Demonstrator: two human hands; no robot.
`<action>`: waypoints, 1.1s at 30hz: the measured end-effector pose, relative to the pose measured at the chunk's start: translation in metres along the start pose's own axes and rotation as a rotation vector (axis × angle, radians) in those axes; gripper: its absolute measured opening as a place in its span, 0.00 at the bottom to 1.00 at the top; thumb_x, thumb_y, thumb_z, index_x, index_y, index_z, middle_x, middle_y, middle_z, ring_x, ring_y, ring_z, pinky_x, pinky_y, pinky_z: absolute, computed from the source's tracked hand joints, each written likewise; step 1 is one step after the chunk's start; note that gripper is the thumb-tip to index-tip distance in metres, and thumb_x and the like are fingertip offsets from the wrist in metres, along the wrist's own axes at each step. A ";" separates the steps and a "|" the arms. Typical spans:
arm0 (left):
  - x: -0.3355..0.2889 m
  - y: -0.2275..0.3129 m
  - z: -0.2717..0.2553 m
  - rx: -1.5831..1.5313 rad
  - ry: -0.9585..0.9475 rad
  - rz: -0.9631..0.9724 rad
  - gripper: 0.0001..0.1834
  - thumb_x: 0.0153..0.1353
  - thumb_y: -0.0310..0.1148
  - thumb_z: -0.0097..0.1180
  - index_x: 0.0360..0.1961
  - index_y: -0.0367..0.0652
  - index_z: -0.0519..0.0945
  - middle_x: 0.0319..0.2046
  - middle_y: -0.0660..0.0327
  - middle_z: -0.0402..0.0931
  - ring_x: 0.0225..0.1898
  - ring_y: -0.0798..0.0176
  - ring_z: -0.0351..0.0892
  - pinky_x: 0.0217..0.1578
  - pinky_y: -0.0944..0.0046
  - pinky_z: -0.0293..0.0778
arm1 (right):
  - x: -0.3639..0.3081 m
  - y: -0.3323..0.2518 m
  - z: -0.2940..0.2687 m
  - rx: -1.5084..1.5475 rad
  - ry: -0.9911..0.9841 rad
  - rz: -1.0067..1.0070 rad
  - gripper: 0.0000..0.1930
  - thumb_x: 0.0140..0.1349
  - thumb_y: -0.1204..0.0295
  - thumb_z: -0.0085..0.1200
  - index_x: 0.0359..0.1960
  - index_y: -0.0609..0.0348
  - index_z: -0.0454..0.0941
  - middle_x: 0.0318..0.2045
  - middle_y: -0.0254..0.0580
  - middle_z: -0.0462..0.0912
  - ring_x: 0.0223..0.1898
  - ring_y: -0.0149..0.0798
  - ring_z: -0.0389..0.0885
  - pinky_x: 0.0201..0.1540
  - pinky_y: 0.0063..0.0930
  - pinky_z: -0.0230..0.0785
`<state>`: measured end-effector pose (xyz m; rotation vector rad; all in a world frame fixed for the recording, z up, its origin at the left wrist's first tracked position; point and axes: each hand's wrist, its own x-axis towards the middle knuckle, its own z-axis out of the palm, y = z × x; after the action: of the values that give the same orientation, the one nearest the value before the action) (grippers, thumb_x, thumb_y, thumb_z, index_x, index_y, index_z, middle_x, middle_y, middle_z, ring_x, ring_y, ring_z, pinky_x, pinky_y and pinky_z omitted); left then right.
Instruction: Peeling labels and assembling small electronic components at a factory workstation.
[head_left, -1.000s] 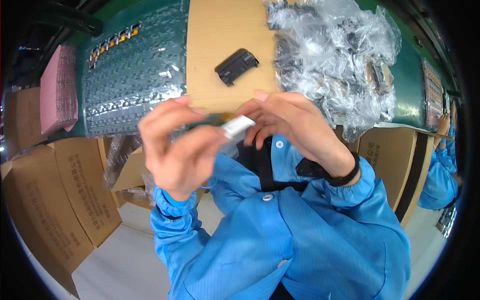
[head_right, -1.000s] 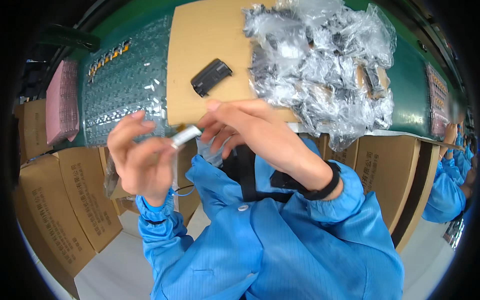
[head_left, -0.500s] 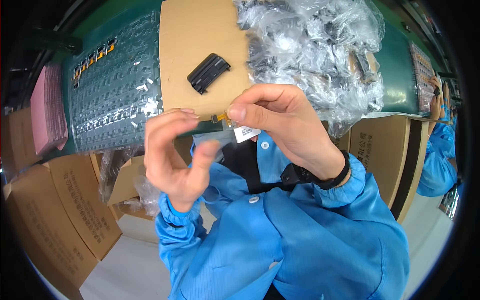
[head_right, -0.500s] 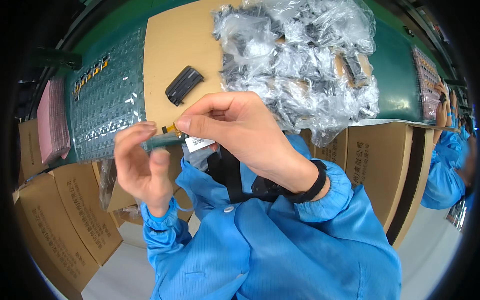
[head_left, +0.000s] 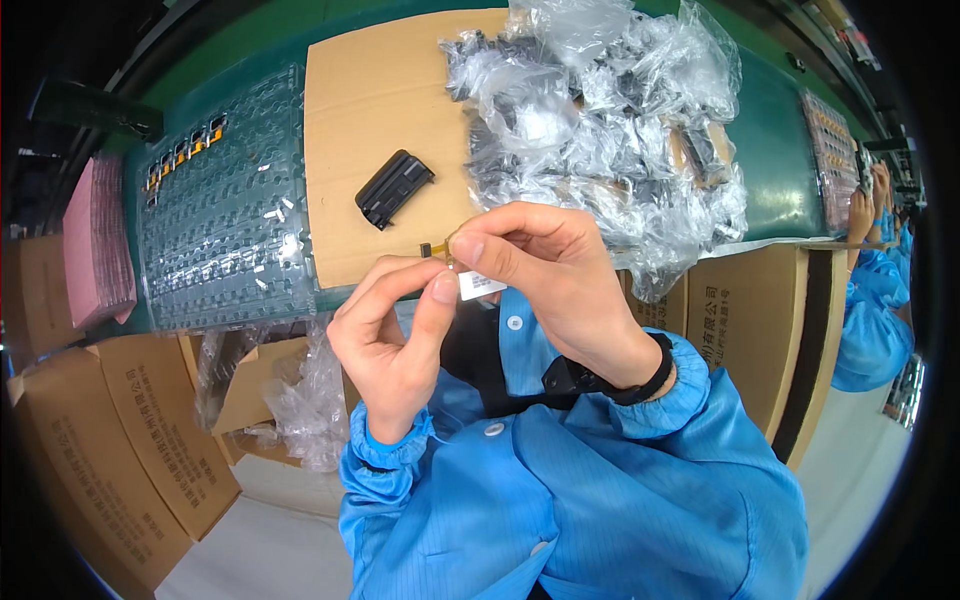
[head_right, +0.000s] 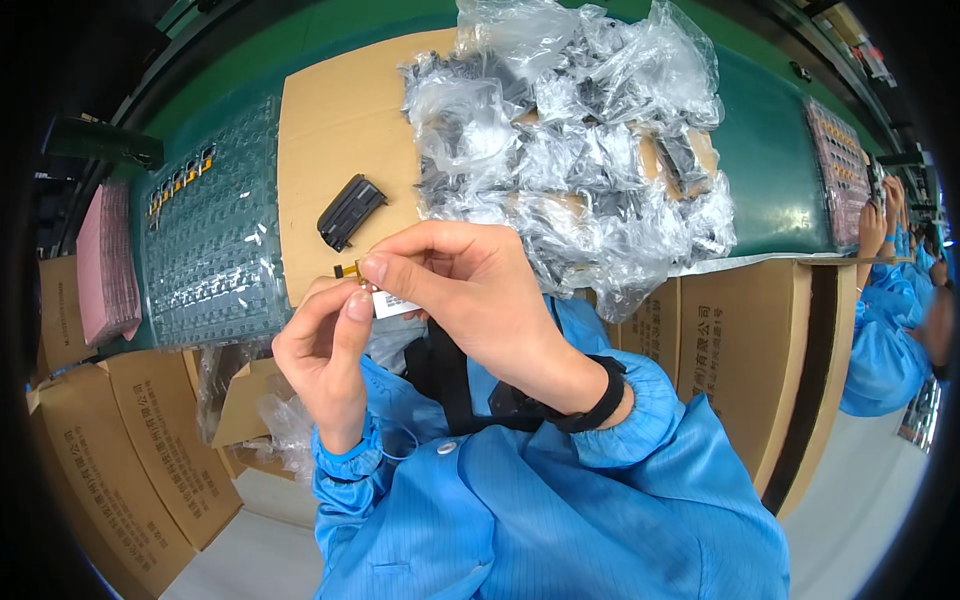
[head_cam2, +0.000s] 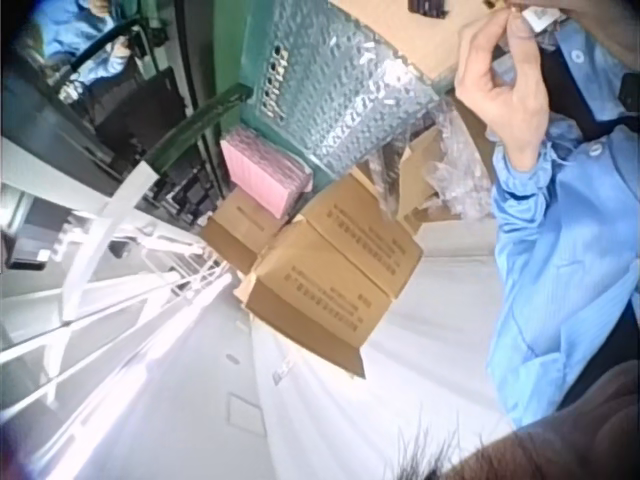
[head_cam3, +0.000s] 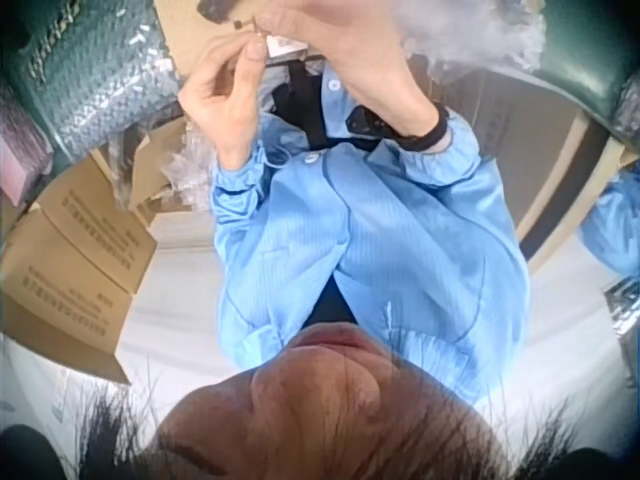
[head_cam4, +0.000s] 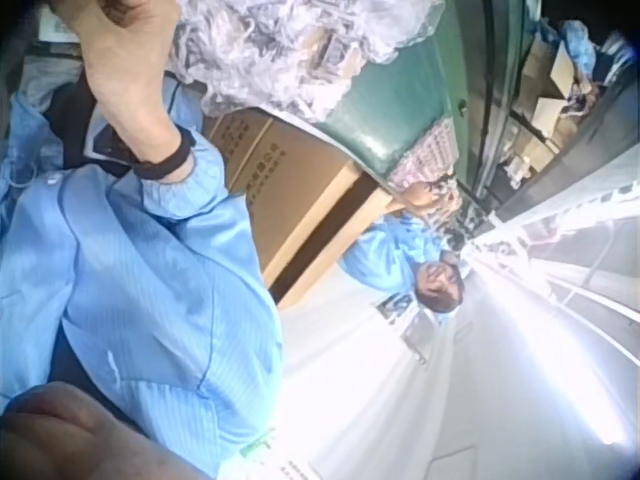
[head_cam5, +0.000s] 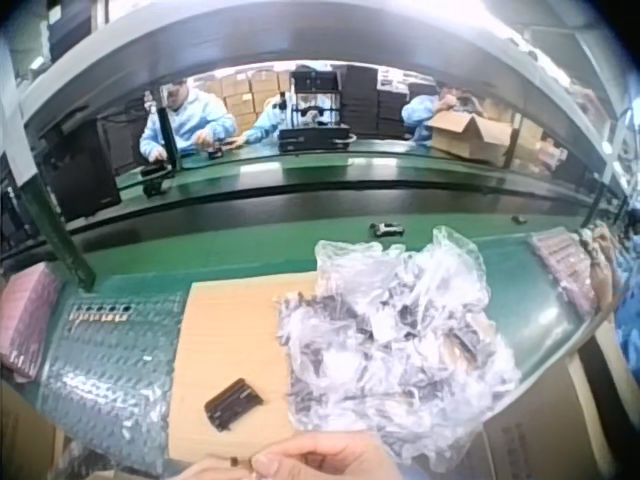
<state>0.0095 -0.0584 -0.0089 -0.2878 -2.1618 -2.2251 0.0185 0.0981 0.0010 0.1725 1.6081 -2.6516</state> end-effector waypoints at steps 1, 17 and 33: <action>-0.001 0.001 0.001 -0.012 -0.005 -0.013 0.05 0.59 0.19 0.62 0.36 0.29 0.83 0.32 0.55 0.81 0.35 0.67 0.78 0.40 0.70 0.72 | -0.003 -0.002 -0.001 -0.002 0.012 0.052 0.07 0.64 0.75 0.62 0.41 0.63 0.84 0.36 0.38 0.86 0.39 0.26 0.82 0.41 0.21 0.74; 0.001 -0.009 0.009 0.047 -0.055 0.079 0.05 0.55 0.18 0.64 0.34 0.30 0.83 0.30 0.55 0.81 0.33 0.65 0.79 0.37 0.68 0.72 | -0.007 0.003 -0.018 -0.042 0.025 0.145 0.08 0.64 0.74 0.61 0.40 0.67 0.84 0.34 0.38 0.86 0.35 0.24 0.81 0.36 0.19 0.73; -0.117 -0.070 -0.207 0.907 0.728 -0.371 0.11 0.57 0.32 0.64 0.40 0.37 0.86 0.33 0.51 0.84 0.36 0.51 0.83 0.42 0.60 0.75 | 0.012 0.024 -0.009 0.185 -0.148 0.422 0.08 0.66 0.70 0.57 0.35 0.62 0.76 0.21 0.39 0.77 0.22 0.34 0.74 0.28 0.28 0.65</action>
<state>0.0907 -0.2739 -0.0996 0.8413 -2.5227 -0.9222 0.0098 0.0956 -0.0256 0.2784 1.1332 -2.4130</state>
